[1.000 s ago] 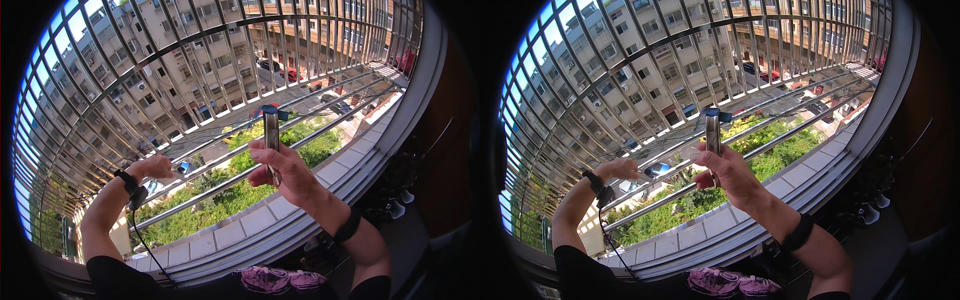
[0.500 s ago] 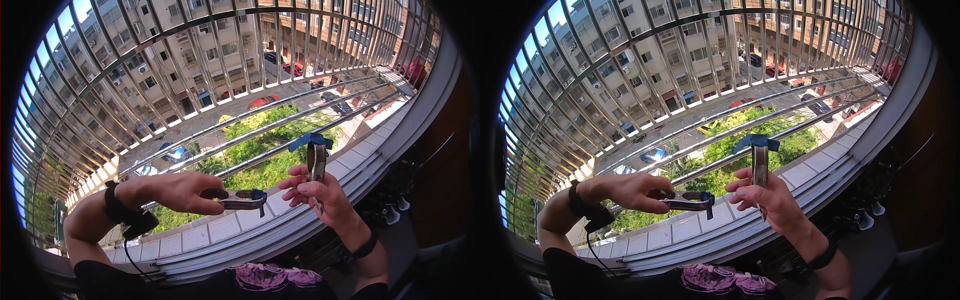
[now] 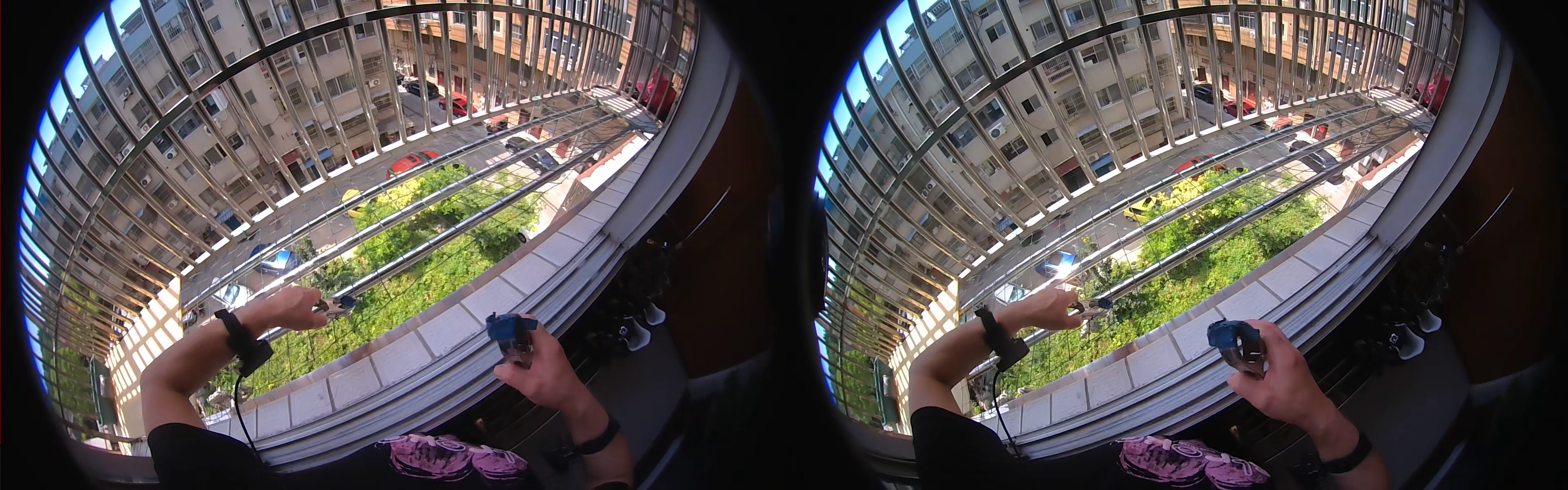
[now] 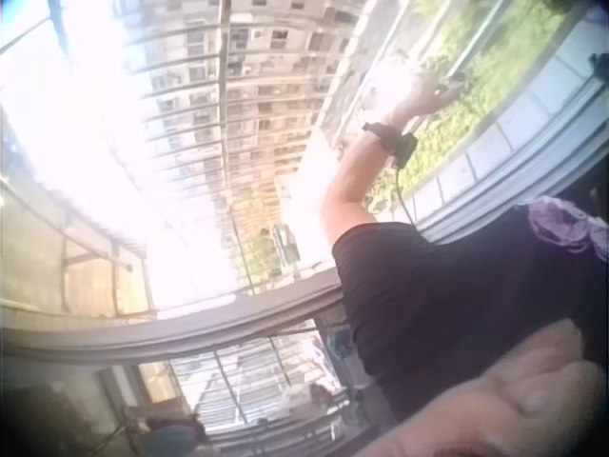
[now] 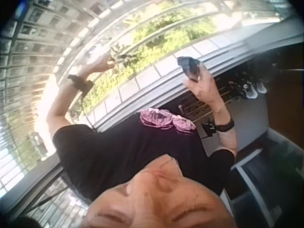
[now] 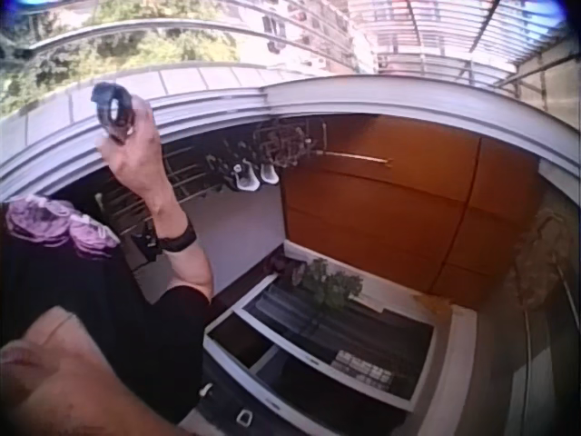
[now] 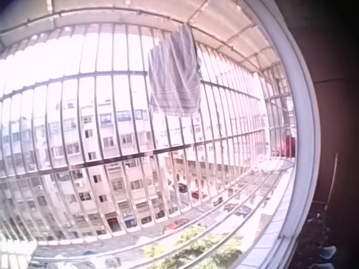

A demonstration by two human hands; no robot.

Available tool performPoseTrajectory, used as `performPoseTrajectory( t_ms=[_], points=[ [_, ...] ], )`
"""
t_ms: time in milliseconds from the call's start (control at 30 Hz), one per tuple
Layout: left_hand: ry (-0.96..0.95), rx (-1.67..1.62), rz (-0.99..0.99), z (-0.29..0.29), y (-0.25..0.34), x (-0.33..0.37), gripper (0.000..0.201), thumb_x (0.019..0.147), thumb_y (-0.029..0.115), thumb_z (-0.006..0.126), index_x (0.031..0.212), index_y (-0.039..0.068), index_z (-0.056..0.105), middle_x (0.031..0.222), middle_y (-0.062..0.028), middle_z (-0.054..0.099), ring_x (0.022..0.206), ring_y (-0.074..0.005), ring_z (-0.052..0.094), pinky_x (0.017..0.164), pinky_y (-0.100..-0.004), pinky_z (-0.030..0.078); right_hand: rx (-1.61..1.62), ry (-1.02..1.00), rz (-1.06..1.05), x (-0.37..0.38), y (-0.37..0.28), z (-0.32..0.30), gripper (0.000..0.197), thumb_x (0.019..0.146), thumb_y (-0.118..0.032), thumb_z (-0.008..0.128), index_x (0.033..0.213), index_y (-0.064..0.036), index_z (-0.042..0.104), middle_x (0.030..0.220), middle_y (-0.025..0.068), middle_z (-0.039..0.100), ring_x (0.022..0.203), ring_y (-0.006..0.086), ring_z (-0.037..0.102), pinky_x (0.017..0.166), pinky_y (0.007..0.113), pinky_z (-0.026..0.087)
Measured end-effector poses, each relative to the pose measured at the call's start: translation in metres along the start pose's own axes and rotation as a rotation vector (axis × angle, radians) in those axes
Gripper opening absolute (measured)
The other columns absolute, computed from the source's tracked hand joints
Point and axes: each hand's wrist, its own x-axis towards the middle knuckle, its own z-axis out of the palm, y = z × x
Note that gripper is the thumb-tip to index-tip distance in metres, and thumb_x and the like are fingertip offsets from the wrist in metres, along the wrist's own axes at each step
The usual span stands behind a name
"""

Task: Hanging clothes to dry on a balcony using a laundry pole.

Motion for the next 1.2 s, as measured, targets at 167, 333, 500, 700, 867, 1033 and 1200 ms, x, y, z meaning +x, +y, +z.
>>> performPoseTrajectory(
  t_ms=[167, 333, 500, 700, 867, 1033, 1200],
  points=[
    [0.05, 0.035, 0.045, 0.023, 0.003, 0.021, 0.047, 0.077, 0.036, 0.056, 0.098, -0.005, 0.053, 0.089, -0.022, 0.06, 0.083, -0.0359, 0.059, 0.076, -0.0436, 0.045, -0.816, -0.035, -0.441, 0.073, 0.004, 0.061, 0.053, 0.068, -0.022, 0.06, 0.114, -0.0006, 0.046, 0.13, 0.0237, 0.038, 0.123, 0.0368, 0.035, 0.099, 0.045, 0.032],
    [0.037, -0.102, 0.051, 0.031, -0.004, 0.02, 0.047, 0.076, 0.036, 0.056, 0.099, -0.005, 0.054, 0.09, -0.0228, 0.059, 0.084, -0.0349, 0.058, 0.075, -0.043, 0.046, -1.046, -0.386, -0.222, 0.123, 0.021, 0.091, 0.049, 0.069, -0.021, 0.06, 0.112, -0.0003, 0.05, 0.13, 0.025, 0.038, 0.121, 0.0408, 0.036, 0.097, 0.046, 0.035],
    [0.138, -0.282, 0.156, 0.004, -0.021, 0.004, 0.05, 0.072, 0.037, 0.061, 0.102, -0.003, 0.055, 0.078, -0.0146, 0.059, 0.073, -0.0255, 0.058, 0.067, -0.0352, 0.046, -1.033, -0.686, 0.03, 0.143, 0.035, 0.091, 0.045, 0.068, -0.024, 0.062, 0.105, 0.0012, 0.053, 0.12, 0.0239, 0.044, 0.117, 0.0405, 0.04, 0.09, 0.045, 0.041],
    [0.345, -0.592, 0.105, -0.042, -0.055, -0.007, 0.045, 0.072, 0.031, 0.063, 0.102, -0.002, 0.056, 0.075, -0.0078, 0.057, 0.065, -0.0145, 0.052, 0.058, -0.0267, 0.042, -0.973, -0.82, 0.07, 0.155, 0.049, 0.096, 0.036, 0.066, -0.022, 0.059, 0.097, -0.0033, 0.062, 0.106, 0.022, 0.058, 0.099, 0.0347, 0.057, 0.081, 0.042, 0.048],
    [0.266, -0.058, 0.082, -0.027, -0.033, 0.027, 0.033, 0.072, 0.026, 0.06, 0.088, -0.002, 0.059, 0.069, -0.0138, 0.059, 0.064, -0.0237, 0.057, 0.058, -0.0352, 0.045, -0.845, -0.833, 0.041, 0.163, 0.07, 0.092, 0.034, 0.064, -0.023, 0.06, 0.091, -0.0033, 0.065, 0.079, 0.0164, 0.065, 0.075, 0.0303, 0.064, 0.067, 0.038, 0.051],
    [0.106, 0.117, -0.002, -0.016, -0.008, 0.045, 0.032, 0.071, 0.03, 0.06, 0.084, 0.0, 0.059, 0.071, -0.0173, 0.059, 0.066, -0.0279, 0.058, 0.06, -0.0377, 0.046, -0.836, -0.837, 0.09, 0.163, 0.071, 0.094, 0.029, 0.064, -0.022, 0.059, 0.081, -0.0008, 0.066, 0.077, 0.0167, 0.065, 0.072, 0.0303, 0.063, 0.064, 0.038, 0.05],
    [0.144, 0.162, 0.039, -0.002, 0.003, 0.056, 0.029, 0.073, 0.028, 0.06, 0.077, -0.001, 0.059, 0.069, -0.0169, 0.059, 0.064, -0.0297, 0.058, 0.06, -0.0394, 0.047, -0.777, -0.853, 0.176, 0.166, 0.071, 0.092, 0.027, 0.063, -0.022, 0.06, 0.077, 0.0005, 0.065, 0.075, 0.0166, 0.064, 0.07, 0.0295, 0.063, 0.062, 0.037, 0.05]
  ],
)
